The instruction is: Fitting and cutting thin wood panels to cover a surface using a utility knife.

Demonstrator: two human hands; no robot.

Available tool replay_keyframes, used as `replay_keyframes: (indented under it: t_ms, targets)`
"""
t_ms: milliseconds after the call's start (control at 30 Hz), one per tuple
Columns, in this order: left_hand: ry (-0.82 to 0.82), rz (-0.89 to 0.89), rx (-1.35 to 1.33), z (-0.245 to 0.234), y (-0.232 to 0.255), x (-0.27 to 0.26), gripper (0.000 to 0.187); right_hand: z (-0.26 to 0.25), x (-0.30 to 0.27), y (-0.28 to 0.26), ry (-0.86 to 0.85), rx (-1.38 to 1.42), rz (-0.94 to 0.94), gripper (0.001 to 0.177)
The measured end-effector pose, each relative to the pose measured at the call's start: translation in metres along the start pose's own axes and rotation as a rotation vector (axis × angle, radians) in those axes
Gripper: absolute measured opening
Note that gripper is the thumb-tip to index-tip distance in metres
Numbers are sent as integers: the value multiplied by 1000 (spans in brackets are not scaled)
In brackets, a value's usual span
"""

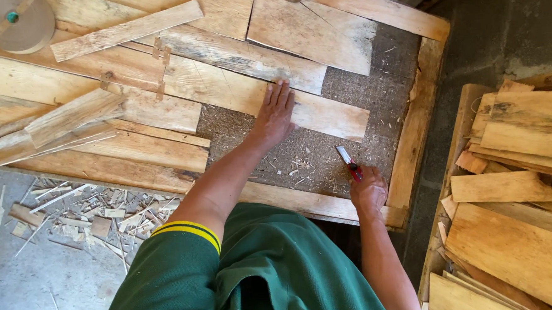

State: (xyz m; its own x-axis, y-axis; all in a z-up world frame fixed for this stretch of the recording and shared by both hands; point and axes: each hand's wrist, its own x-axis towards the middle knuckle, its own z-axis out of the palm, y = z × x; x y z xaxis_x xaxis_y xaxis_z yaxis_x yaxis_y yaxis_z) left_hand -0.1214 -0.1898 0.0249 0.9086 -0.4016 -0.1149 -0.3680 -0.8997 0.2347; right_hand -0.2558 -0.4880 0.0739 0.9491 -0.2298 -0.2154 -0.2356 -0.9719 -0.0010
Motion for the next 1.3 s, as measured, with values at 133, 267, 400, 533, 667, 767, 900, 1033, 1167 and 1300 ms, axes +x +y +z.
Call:
replay_keyframes:
  t_ms: [133,267,400,533,667,767,900,1033,1167,1300]
  targets:
    - [63,-8,-97,19,9,-21,90,5,-1,9,46,24,-90,47]
    - [268,3,-255,41,17,-80,70,11,2,16,72,4,-141,39]
    - [487,-86,-485,38,22,-155,46,10,7,16,37,-79,-150,35]
    - [600,-268,-545,39,14,-209,39,12,14,23,18,-134,-202,34]
    - [757,-559,-508,40,-14,-244,31,4,19,28,-10,-133,-236,34]
    - [884,-763,-523,36,-52,-251,25,6,22,32,-26,-147,-248,33]
    - [930,-1016,-555,6,-127,-244,22,12,19,33,4,-195,-252,30]
    - [999,-981,-494,-7,-236,-225,22,0,-3,16,41,-200,-191,29]
    - [968,-987,-396,-21,-344,-197,25,-6,-29,0,109,-255,-120,27]
    - [862,-975,-368,-15,-437,-171,42,-1,-59,-13,162,-247,-91,31]
